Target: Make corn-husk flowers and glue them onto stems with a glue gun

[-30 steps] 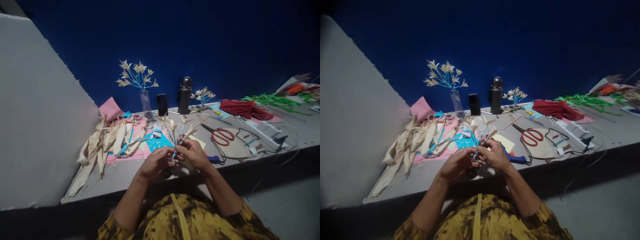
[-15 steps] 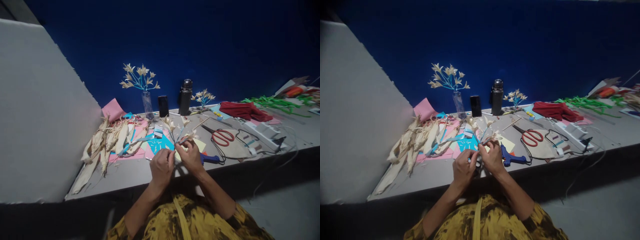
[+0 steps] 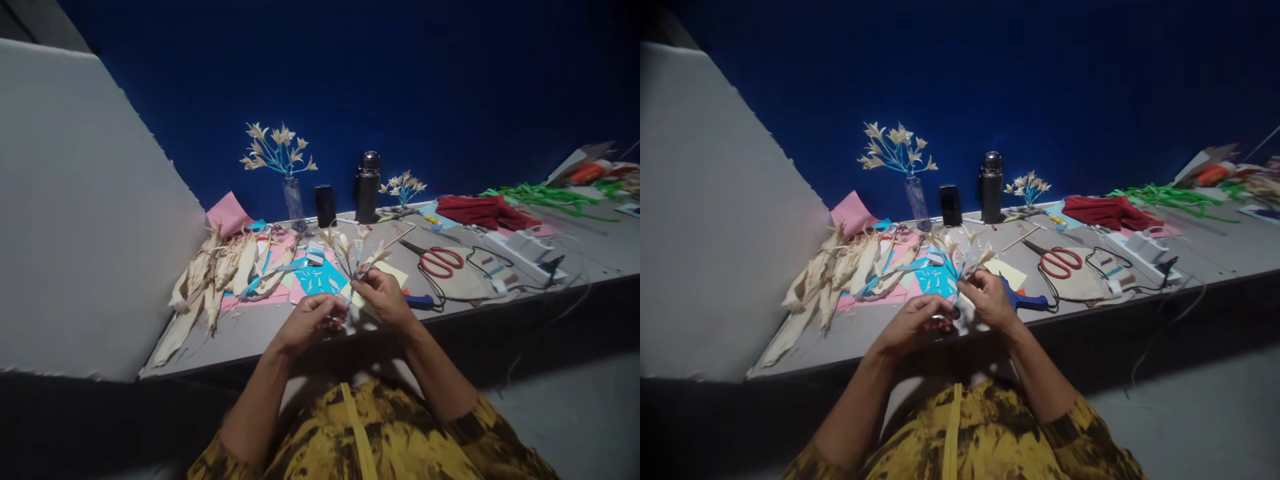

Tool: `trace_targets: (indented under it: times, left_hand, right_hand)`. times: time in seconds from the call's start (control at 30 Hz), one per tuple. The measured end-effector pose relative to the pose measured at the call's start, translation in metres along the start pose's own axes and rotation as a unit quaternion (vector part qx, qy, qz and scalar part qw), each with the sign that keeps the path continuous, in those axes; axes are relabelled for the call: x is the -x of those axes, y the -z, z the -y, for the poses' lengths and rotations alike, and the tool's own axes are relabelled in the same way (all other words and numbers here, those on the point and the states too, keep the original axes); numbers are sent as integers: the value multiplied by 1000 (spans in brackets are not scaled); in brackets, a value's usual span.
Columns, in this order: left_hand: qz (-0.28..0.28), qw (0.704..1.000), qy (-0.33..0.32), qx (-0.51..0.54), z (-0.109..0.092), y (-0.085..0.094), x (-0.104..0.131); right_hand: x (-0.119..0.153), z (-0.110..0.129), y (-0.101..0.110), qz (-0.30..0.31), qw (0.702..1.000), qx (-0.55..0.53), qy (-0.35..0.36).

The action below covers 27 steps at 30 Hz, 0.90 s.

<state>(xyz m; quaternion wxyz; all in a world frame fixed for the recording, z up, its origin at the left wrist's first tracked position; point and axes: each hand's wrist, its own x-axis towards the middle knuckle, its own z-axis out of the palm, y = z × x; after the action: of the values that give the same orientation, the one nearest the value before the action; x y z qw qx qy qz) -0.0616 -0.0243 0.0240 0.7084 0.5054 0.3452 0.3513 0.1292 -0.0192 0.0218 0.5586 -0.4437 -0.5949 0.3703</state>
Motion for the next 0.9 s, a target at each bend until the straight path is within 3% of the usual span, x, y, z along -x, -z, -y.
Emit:
trace_targets:
  times: [0.1, 0.2, 0.27, 0.33, 0.37, 0.43, 0.5, 0.57, 0.63, 0.8, 0.9]
  left_hand:
    - [44, 992, 46, 107, 14, -5, -2]
    - [40, 990, 34, 135, 23, -10, -3]
    - [16, 997, 14, 72, 22, -11, -3]
    - [-44, 995, -54, -74, 20, -13, -4]
    - [-87, 977, -109, -163, 20, -15, -4]
    - [-175, 909, -208, -315, 22, -19, -7]
    - [-241, 853, -249, -389, 26, -23, -11]
    - [-266, 836, -252, -408, 26, -26, -15]
    - [-241, 851, -246, -397, 20, -23, -17]
    - [-107, 936, -176, -284, -7, -3, -24]
    - [-87, 954, -162, -235, -20, 9, -37]
  right_hand:
    - [3, -1, 0, 6, 999, -41, -13]
    - [4, 1, -3, 26, 999, -35, -10]
    - [2, 2, -3, 28, 999, -19, -13]
    - [-2, 2, -3, 4, 1000, 4, -27]
    - [-5, 2, -4, -15, 999, 16, -36]
    - [-9, 1, -7, -53, 997, 39, -48]
    - [-12, 2, -11, -84, 994, 54, -50]
    - [-12, 2, -16, -110, 991, 68, -33]
    - [-12, 3, -19, -127, 989, 81, 7]
    - [-18, 7, -14, -110, 986, 75, 101]
    - [-30, 12, -9, -71, 985, 67, 142]
